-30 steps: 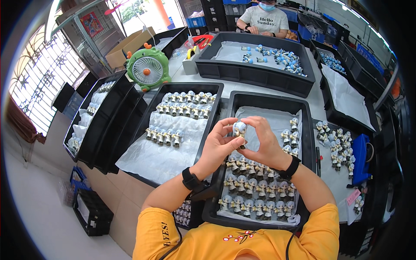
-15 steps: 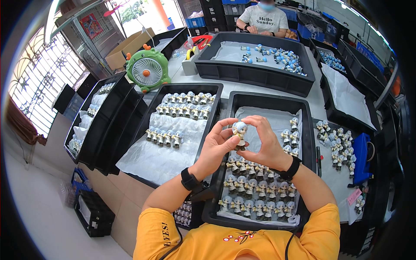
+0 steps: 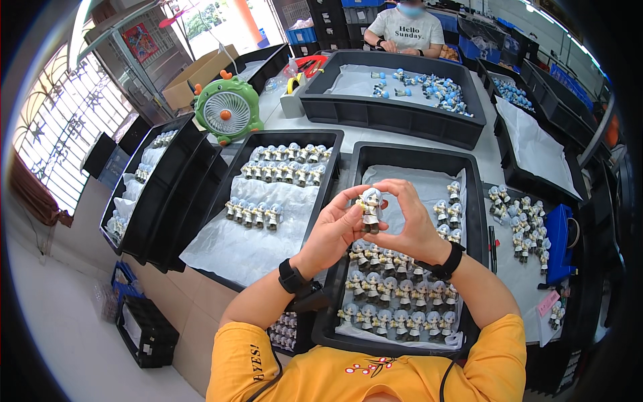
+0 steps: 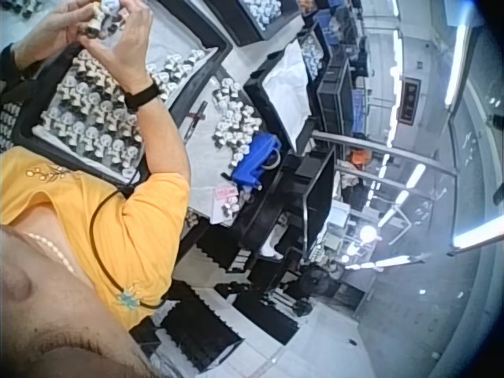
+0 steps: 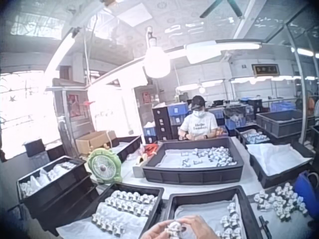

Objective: Inspecting small toy figurines by picking them up from a tray and placing them in a bin or another tray.

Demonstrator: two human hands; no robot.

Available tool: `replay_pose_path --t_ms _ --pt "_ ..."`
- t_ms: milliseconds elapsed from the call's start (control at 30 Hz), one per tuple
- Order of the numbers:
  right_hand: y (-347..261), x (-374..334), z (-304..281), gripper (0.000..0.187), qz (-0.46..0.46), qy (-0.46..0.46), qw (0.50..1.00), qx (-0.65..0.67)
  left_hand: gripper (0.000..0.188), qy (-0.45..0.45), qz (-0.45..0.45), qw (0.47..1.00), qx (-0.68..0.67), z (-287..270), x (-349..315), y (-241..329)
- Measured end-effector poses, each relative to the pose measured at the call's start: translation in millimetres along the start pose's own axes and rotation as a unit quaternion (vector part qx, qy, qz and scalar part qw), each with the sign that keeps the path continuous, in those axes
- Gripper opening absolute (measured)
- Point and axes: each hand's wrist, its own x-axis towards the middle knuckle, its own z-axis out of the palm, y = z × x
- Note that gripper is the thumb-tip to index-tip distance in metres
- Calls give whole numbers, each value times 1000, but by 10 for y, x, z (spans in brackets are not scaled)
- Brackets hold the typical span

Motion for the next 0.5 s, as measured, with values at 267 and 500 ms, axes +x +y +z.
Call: replay_pose_path --t_ms 267,500 --pt "-4 -12 -12 69 15 -5 1000 6 44 1 0 1000 15 10 4 3" --pt "52 -19 -5 68 10 -11 1000 15 42 77 -4 992 104 -101 -32 25"
